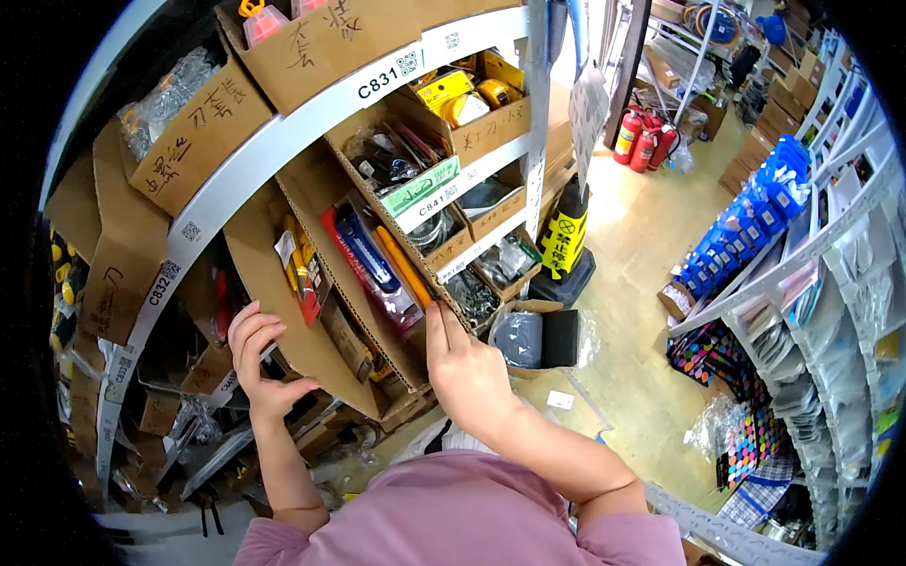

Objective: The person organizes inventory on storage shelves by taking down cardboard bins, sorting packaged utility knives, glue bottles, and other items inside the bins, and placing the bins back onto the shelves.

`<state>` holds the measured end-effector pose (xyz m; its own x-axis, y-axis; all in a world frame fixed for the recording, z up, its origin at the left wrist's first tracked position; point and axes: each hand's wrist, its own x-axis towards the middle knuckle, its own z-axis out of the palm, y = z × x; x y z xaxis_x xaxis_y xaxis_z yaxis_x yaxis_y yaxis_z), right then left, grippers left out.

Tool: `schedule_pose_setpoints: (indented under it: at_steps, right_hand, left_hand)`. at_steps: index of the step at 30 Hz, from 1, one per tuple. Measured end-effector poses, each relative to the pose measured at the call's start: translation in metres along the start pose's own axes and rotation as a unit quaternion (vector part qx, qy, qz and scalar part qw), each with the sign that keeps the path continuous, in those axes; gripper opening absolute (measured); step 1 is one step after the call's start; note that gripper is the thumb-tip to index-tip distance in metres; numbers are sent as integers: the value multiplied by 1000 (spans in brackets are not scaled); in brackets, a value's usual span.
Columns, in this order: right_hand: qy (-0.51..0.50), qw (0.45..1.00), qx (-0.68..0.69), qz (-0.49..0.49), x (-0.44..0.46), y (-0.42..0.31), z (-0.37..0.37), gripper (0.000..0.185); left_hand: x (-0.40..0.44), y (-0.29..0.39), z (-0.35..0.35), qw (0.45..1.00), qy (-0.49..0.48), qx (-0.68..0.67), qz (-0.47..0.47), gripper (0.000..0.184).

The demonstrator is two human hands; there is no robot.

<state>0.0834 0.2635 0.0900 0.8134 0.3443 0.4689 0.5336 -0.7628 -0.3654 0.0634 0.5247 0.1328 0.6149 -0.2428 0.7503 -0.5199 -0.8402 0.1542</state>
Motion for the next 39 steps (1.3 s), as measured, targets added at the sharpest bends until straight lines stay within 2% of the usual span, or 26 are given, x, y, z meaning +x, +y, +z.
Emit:
schedule_pose_setpoints:
  at_steps: [2, 5, 9, 11, 15, 19, 24, 29, 34, 36, 39]
  right_hand:
    - [72, 997, 19, 7, 0, -2, 0, 38]
    - [115, 992, 43, -26, -1, 3, -2, 45]
    - [155, 985, 64, -26, 0, 3, -7, 40]
    - [236, 965, 111, -27, 2, 5, -11, 36]
    - [266, 949, 166, 6, 3, 9, -12, 28]
    - [256, 956, 144, 8, 3, 5, -12, 27]
    - [307, 940, 147, -17, 4, 4, -14, 29]
    - [316, 940, 114, -61, 8, 5, -13, 38]
    - [279, 954, 49, -100, 11, 7, 5, 39]
    - [199, 972, 36, -118, 13, 6, 10, 34]
    - [103, 984, 1, -142, 7, 2, 11, 40]
  left_hand:
    - [0, -1, 0, 1000, 4, -1, 5, 70]
    - [-1, -2, 1, 1000, 8, -4, 2, 70]
    - [0, -1, 0, 1000, 7, 2, 0, 70]
    - [-1, -2, -1, 1000, 1, 4, 2, 70]
    - [-4, -5, -1, 1000, -10, 13, 3, 75]
    - [-1, -3, -1, 1000, -6, 5, 4, 72]
    - [1, -2, -2, 1000, -3, 2, 1, 69]
    - [0, -5, -2, 1000, 1, -5, 13, 69]
    - [0, -7, -1, 1000, 6, -10, 19, 69]
    - [0, -7, -1, 1000, 6, -9, 19, 68]
    - [1, -7, 0, 1000, 8, -10, 18, 68]
